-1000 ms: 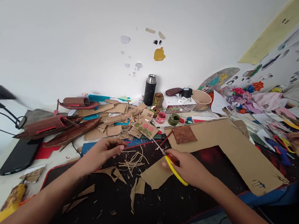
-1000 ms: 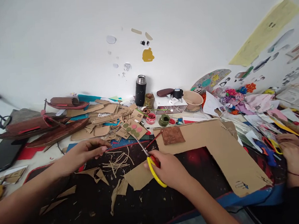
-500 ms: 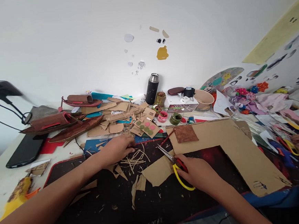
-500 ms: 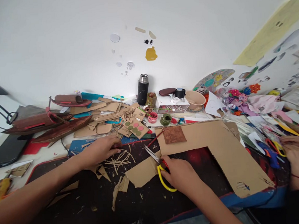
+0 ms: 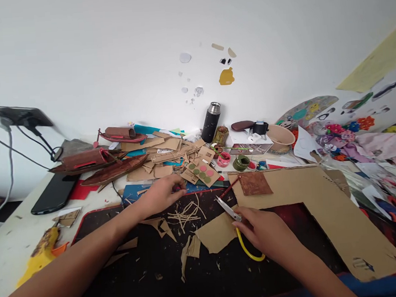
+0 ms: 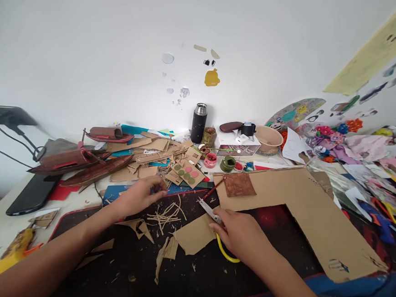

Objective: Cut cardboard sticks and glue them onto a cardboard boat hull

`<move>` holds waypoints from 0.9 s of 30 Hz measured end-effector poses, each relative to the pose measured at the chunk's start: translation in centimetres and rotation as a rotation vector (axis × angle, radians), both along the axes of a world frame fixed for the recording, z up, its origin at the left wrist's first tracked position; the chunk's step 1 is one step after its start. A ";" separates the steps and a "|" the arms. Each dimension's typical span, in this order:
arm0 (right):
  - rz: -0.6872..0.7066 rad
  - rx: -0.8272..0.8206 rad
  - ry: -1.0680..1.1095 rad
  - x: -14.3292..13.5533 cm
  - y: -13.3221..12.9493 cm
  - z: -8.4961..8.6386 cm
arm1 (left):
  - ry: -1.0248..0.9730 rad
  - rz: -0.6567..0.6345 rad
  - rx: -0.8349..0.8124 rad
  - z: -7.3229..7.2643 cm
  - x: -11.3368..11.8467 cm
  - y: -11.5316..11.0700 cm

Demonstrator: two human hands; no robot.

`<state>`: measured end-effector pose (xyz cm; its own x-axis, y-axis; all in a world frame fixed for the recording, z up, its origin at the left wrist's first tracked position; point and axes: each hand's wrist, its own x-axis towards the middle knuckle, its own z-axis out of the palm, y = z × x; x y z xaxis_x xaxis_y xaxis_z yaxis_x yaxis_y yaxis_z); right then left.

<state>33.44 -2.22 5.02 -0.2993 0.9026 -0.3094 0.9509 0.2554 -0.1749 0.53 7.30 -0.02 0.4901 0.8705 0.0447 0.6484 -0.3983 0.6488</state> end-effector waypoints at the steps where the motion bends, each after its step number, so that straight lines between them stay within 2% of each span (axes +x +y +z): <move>1: 0.001 0.006 0.065 -0.3 0.1 -0.2 | -0.094 0.034 -0.044 0.3 -0.2 -0.1; 6: -0.041 -0.006 0.407 -2.9 1.0 -1.1 | -0.706 0.265 -0.377 1.4 -0.5 -1.0; 11: -0.175 -0.222 0.810 -6.8 2.7 -2.5 | -1.022 0.395 -0.596 1.5 0.0 -2.2; 14: -0.216 -0.349 1.010 -9.4 4.0 -3.1 | -1.061 0.416 -0.630 1.5 0.0 -2.7; 18: -0.215 -0.413 1.178 -12.2 5.8 -3.6 | -1.072 0.446 -0.595 1.4 -0.2 -2.9; 23: -0.156 -0.446 1.231 -14.4 7.5 -4.3 | -1.083 0.528 -0.482 1.3 -0.3 -3.1; 27: -0.126 -0.455 1.241 -15.3 8.0 -4.8 | -1.080 0.553 -0.480 1.3 -0.3 -3.3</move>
